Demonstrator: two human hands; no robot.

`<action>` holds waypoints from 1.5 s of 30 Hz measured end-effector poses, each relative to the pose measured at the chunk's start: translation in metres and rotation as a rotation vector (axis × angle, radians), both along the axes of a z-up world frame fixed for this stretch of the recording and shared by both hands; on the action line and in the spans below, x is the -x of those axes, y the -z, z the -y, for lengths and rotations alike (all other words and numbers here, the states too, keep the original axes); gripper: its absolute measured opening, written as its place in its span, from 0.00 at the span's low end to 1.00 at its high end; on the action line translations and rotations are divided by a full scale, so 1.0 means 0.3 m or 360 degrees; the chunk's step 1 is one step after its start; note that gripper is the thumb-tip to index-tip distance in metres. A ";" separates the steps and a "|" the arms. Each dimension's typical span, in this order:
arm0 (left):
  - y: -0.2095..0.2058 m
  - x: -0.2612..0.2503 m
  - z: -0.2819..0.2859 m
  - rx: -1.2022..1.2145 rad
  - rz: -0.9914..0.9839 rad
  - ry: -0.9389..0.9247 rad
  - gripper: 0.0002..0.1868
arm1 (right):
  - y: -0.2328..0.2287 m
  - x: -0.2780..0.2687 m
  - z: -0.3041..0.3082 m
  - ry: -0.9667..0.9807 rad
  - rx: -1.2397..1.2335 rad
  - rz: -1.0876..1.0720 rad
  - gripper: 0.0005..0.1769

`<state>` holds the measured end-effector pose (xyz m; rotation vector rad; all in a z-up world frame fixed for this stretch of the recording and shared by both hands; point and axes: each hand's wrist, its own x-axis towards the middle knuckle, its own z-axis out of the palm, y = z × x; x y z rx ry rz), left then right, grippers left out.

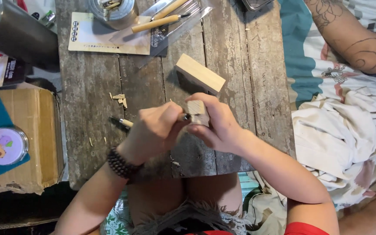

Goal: Carving, sanding, and assembling small wooden blocks to create a handcrafted object.

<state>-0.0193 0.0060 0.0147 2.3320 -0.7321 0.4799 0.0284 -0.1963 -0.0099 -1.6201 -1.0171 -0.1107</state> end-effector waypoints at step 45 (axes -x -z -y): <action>-0.035 -0.003 0.005 0.0259 -0.0246 0.0096 0.11 | -0.068 -0.023 0.054 -0.0092 0.0214 -0.0097 0.26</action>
